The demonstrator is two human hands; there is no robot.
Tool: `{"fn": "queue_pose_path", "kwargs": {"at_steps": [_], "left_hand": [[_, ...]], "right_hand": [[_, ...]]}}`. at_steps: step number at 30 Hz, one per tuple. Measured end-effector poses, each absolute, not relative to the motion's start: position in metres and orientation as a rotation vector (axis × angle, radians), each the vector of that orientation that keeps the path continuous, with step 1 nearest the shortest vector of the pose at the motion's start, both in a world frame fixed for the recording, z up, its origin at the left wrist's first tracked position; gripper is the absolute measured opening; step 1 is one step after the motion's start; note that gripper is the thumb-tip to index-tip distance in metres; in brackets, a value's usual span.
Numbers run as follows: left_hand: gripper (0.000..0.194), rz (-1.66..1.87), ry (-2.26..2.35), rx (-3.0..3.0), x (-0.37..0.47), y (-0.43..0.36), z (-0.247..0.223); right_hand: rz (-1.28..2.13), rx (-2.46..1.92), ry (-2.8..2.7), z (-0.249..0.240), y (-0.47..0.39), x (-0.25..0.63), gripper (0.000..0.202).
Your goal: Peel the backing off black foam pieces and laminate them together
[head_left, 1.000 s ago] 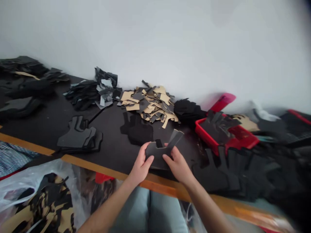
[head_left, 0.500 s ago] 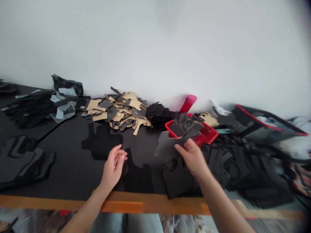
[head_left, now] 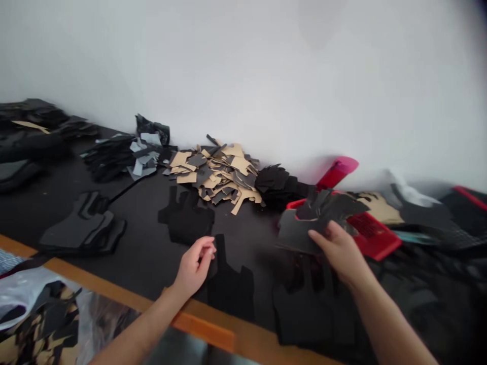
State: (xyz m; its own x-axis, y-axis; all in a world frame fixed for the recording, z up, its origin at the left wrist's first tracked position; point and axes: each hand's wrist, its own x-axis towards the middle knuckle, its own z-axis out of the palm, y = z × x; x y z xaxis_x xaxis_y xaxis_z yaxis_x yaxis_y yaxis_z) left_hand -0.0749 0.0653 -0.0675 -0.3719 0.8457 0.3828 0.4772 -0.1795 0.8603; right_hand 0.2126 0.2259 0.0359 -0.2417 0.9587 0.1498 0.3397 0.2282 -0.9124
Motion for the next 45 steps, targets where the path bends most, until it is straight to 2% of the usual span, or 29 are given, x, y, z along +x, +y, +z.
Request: {"fn": "queue_pose_path", "kwargs": {"at_steps": [5,12,15,21,27,39,45], "left_hand": [[0.021,1.579,1.733,1.565,-0.076,0.064,-0.066],[0.022,1.559,1.712,1.575,-0.077,0.062,-0.063],[0.021,1.548,1.693,1.604,-0.077,0.062,-0.063],[0.02,1.531,1.655,1.674,-0.077,0.06,-0.06],[0.019,1.534,1.645,1.701,-0.077,0.06,-0.058],[0.018,1.499,1.651,1.676,-0.076,0.062,-0.056],[0.018,1.521,1.619,1.662,-0.076,0.062,-0.055]], "right_hand": [[1.147,-1.287,-1.881,-0.005,0.231,0.146,0.032],[0.749,-1.627,-1.939,-0.03,0.259,0.099,0.039],[0.486,-1.661,-2.044,-0.025,0.253,0.095,0.041],[0.1,-1.625,-2.246,0.008,0.247,0.126,0.021],[-0.25,-1.857,-2.071,0.042,0.277,0.189,0.03],[-0.258,-1.598,-2.322,0.009,0.275,0.131,0.026],[-0.256,-1.627,-2.338,0.009,0.286,0.101,0.029]]}}
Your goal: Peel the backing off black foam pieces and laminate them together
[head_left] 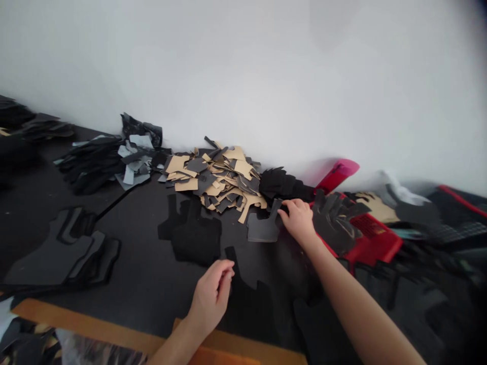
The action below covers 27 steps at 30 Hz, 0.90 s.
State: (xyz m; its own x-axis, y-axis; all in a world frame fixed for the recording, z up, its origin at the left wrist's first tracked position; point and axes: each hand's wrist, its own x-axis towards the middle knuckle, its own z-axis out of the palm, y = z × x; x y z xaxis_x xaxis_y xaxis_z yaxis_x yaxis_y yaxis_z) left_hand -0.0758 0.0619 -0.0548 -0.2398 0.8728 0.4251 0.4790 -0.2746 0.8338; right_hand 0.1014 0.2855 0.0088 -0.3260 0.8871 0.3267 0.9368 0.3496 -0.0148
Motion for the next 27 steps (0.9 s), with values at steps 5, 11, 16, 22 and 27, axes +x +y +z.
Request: {"fn": "queue_pose_path", "kwargs": {"at_steps": [5,11,16,22,27], "left_hand": [[0.019,1.487,1.607,1.652,-0.075,0.061,-0.054],[0.019,1.492,1.595,1.676,-0.075,0.061,-0.054],[0.02,1.482,1.624,1.651,-0.076,0.063,-0.059],[0.019,1.479,1.645,1.659,-0.076,0.062,-0.059],[0.019,1.483,1.656,1.664,-0.077,0.063,-0.058]], "right_hand": [[-0.283,-1.737,-2.348,0.013,0.272,0.117,0.026],[-0.561,-2.054,-2.021,0.029,0.268,0.189,0.037],[-0.552,-2.105,-2.146,0.026,0.263,0.21,0.032],[-0.454,-2.032,-2.126,0.021,0.259,0.206,0.038],[-0.387,-1.989,-2.167,0.019,0.254,0.207,0.037]]}}
